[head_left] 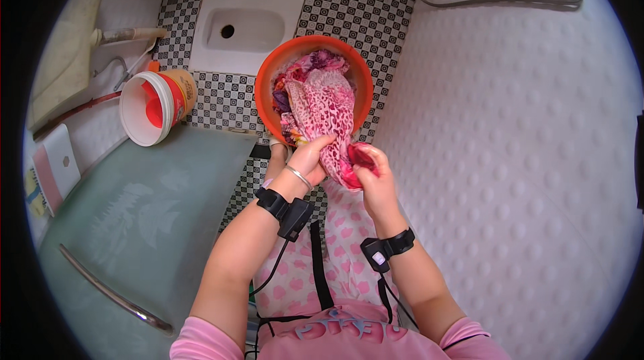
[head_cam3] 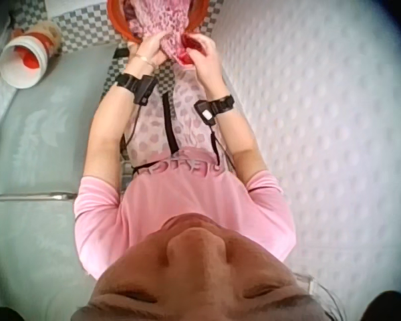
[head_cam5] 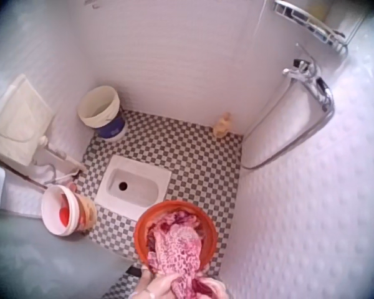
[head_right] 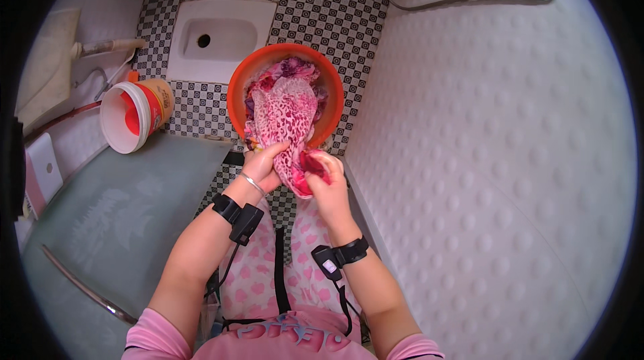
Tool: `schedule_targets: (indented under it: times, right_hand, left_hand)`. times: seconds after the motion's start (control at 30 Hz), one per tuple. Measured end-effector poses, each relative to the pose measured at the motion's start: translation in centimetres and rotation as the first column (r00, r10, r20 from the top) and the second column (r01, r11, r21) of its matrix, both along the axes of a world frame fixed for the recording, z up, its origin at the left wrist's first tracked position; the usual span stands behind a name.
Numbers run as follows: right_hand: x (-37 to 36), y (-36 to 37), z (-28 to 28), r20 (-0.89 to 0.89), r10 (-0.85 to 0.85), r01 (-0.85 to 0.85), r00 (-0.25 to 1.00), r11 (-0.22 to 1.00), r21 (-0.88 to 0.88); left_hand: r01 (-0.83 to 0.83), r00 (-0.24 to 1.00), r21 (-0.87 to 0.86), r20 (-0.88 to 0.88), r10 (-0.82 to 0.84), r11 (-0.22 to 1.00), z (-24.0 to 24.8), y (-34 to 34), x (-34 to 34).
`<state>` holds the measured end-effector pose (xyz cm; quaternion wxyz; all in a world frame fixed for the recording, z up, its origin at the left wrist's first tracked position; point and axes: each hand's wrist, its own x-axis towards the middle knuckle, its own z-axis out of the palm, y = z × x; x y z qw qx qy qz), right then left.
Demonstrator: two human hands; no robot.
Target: The person washes colorful clothes in a red plastic basin by hand, repeatedly scrubbing and rinsing them in soapy water, before wringing out a patterned garment.
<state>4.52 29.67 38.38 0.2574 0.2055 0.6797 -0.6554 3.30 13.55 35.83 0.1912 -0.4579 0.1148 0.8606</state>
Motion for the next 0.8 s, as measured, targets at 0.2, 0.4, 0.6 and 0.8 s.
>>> schedule_targets:
  times: [0.2,0.4,0.6,0.8]
  right_hand:
    - [-0.1,-2.2,2.3,-0.342,0.428,-0.301,0.836,0.881,0.366]
    - [-0.9,-1.3,2.8,-0.381,0.702,-0.504,0.602,0.704,0.5]
    - [-1.9,-1.3,2.1,-0.46,0.818,-0.627,0.345,0.566,0.535]
    - [-2.3,-0.5,0.7,-0.449,0.883,-0.765,0.135,0.381,0.519]
  left_hand:
    - [0.13,0.991,0.14,-0.004,-0.131,0.981,-3.5,-0.8,1.4]
    - [0.304,0.948,0.053,0.083,-0.308,0.951,-1.2,-1.0,-0.4]
    - [0.381,0.918,-0.013,0.128,-0.376,0.925,-2.2,-1.4,0.0]
    - [0.505,0.863,-0.265,0.177,-0.474,0.821,-1.0,-0.8,-0.4]
